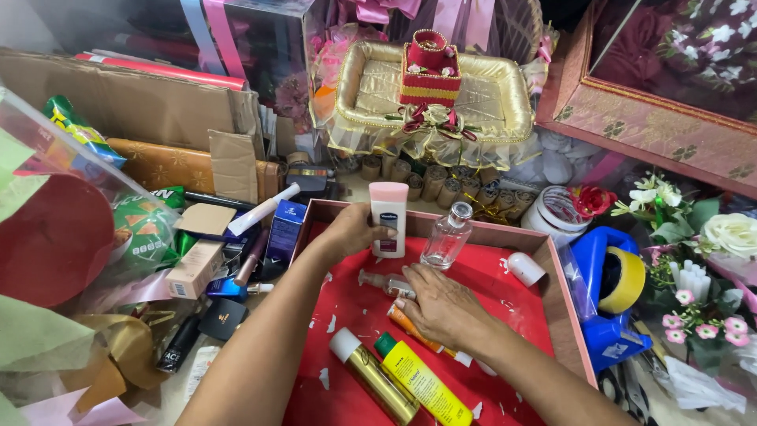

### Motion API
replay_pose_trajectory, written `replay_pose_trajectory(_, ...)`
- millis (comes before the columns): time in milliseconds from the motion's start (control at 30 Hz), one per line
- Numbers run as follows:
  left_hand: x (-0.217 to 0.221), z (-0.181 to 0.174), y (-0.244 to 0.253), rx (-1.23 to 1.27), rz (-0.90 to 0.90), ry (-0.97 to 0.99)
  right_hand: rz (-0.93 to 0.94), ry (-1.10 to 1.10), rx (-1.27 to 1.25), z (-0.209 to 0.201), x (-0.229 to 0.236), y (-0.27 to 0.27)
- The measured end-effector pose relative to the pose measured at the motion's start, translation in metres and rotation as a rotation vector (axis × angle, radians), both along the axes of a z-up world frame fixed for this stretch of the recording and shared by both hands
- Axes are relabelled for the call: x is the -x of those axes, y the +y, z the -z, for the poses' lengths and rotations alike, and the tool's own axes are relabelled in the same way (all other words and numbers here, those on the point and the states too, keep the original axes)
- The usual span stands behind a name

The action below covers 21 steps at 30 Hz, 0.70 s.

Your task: Securing various cosmetic items like perfume bottles and lotion tubes into a red-lined gift box using a hot glue gun.

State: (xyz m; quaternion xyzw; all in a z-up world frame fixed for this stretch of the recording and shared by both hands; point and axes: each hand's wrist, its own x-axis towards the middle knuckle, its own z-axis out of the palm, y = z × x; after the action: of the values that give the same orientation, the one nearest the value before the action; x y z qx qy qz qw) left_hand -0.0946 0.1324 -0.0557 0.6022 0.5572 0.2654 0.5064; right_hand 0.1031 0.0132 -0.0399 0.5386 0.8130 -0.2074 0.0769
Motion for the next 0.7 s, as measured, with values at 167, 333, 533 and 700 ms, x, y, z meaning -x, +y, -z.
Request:
replay_pose_trajectory(167,-0.006,0.006,0.001,-0.207,0.133,0.362,-0.029,0.038,-0.093,0.010,-0.004,0.001)
replay_pose_trajectory(333,-0.005,-0.004,-0.005,-0.175,0.125,0.379,-0.016,0.042,-0.062,0.003,-0.002,-0.002)
replay_pose_trajectory(533,-0.002,-0.015,-0.010,-0.125,0.127,0.334,-0.006,0.046,-0.036,-0.004,0.000,-0.004)
replay_pose_trajectory(700,0.000,-0.024,-0.014,-0.083,0.100,0.186,0.005,0.038,0.003,-0.007,0.000,-0.005)
